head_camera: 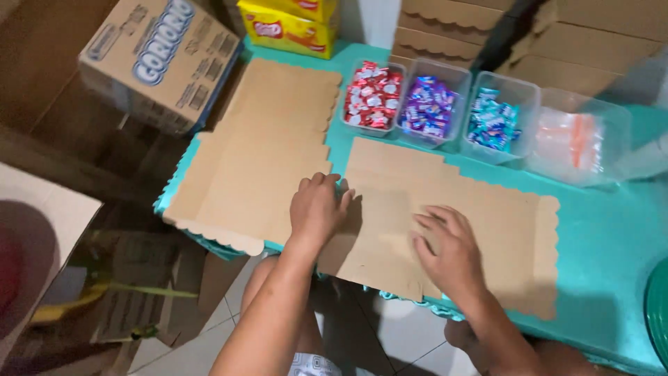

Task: Folding a flat cardboard sheet into a small box by creasing and tucking tabs.

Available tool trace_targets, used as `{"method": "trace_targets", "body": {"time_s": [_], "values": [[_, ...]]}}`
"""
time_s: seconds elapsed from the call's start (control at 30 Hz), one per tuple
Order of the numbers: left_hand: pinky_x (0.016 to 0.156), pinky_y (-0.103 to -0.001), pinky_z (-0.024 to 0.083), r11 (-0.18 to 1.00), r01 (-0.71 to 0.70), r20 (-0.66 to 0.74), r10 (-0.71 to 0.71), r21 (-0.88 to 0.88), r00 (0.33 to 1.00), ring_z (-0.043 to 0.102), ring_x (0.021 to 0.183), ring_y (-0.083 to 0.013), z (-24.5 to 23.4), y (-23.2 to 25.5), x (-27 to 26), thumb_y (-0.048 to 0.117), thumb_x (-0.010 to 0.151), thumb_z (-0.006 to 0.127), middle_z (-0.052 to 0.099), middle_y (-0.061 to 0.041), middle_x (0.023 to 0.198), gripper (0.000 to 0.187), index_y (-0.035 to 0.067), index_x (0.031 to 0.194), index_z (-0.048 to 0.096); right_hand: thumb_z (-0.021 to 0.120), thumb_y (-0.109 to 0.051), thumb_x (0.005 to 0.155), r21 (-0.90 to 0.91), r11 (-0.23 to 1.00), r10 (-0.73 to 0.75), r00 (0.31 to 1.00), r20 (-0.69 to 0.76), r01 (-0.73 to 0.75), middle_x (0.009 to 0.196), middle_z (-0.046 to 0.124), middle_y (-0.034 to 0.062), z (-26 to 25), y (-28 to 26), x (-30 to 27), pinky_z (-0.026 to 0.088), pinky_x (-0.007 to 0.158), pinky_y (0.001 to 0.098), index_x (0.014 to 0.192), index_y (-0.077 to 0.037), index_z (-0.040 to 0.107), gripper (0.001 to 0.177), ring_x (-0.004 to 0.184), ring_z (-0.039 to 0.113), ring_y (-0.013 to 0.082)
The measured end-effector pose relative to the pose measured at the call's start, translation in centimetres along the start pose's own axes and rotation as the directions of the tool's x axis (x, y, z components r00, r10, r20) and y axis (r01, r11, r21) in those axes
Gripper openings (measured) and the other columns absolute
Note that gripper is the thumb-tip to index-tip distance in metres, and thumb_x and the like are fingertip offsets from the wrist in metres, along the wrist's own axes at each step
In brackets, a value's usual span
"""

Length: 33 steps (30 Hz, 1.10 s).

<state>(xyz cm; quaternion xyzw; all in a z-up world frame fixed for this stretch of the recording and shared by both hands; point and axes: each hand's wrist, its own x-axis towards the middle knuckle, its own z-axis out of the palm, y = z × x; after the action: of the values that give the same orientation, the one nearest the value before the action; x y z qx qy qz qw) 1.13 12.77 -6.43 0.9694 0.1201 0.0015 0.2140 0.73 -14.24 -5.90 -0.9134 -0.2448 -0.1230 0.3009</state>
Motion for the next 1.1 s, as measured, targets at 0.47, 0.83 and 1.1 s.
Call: {"method": "trace_targets", "body": {"time_s": [0.47, 0.83, 1.1], "values": [[0.08, -0.057, 0.059, 0.969, 0.124, 0.227, -0.075, -0.212, 0.971, 0.067, 0.107, -0.0388, -3.9, 1.3, -0.4, 0.03, 0.093, 0.062, 0.066, -0.015, 0.109, 0.04, 0.003, 0.122, 0.068, 0.065, -0.031, 0.096, -0.161, 0.985, -0.031, 0.983, 0.181, 0.06, 0.127, 0.066, 0.0031, 5.4, -2.7, 2.3, 0.037, 0.119, 0.0498, 0.121, -0.021, 0.074, 0.028, 0.137, 0.054, 0.0278], [0.083, -0.054, 0.059, 0.809, -0.008, 0.15, 0.119, -0.588, 0.981, 0.075, 0.097, -0.0381, -4.9, 3.9, -1.1, 0.015, 0.098, 0.057, 0.075, -0.017, 0.109, 0.024, 0.009, 0.117, 0.069, 0.071, -0.022, 0.094, 0.057, 0.998, -0.005, 1.0, 0.016, 0.004, 0.115, 0.073, 0.0036, 5.5, -2.1, 1.8, 0.043, 0.116, 0.0466, 0.11, -0.015, 0.078, 0.018, 0.128, 0.062, 0.0281], [0.097, -0.058, 0.052, 0.883, -0.334, 0.154, 0.399, -0.33, 0.904, 0.058, 0.124, -0.0427, -3.1, 4.6, -0.6, 0.016, 0.098, 0.063, 0.063, -0.017, 0.13, 0.034, 0.008, 0.131, 0.065, 0.077, -0.008, 0.09, 0.377, 0.921, 0.184, 0.965, -0.187, -0.103, 0.108, 0.073, 0.007, 4.4, -1.9, 2.0, 0.056, 0.097, 0.0386, 0.119, -0.007, 0.072, 0.029, 0.105, 0.072, 0.0248]]}}
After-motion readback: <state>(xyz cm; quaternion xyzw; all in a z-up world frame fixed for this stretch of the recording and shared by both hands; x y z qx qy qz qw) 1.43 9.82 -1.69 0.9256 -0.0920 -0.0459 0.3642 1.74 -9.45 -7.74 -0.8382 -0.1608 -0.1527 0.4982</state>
